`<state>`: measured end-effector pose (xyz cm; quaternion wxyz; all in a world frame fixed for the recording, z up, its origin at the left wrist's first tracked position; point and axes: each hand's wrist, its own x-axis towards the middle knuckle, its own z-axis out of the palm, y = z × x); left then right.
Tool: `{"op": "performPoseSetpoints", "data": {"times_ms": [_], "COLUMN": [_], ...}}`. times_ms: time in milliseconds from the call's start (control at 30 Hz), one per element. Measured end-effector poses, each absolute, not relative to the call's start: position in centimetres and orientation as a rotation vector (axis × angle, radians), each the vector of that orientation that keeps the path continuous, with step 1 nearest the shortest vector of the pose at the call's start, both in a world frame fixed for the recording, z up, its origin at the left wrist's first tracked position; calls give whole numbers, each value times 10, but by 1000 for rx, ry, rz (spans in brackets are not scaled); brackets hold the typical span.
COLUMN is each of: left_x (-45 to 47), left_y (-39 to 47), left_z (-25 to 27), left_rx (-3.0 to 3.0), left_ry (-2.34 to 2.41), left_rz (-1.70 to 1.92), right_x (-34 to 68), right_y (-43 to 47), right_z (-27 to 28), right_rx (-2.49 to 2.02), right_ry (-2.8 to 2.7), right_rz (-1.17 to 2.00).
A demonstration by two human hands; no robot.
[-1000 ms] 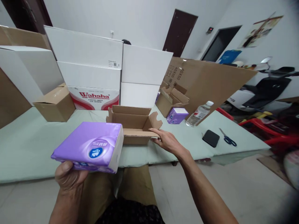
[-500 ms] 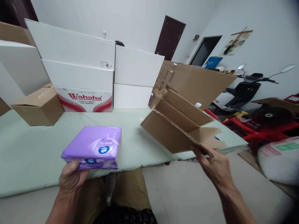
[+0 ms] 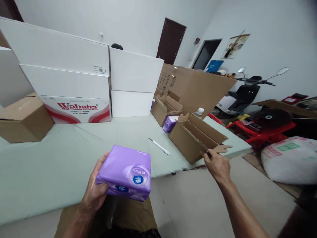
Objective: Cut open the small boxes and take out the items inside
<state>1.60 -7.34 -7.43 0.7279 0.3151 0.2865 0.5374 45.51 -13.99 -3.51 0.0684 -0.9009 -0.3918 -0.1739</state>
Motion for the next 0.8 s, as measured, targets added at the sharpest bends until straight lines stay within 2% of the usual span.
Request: {"op": "performPoseSetpoints", "data": {"times_ms": [500,800], "left_x": [39,46], "left_y": [-63,-59], "left_z": [-79,-83], "left_rx": [711,726], "left_ry": [648,685], "left_rz": [1121,1112], "right_x": [456,452], "right_y": [-72,9], "right_z": [-34,-29], "right_rx": [-2682,-2645], "right_ry": [-1333,-1403], "right_rz": [-415,-341]}}
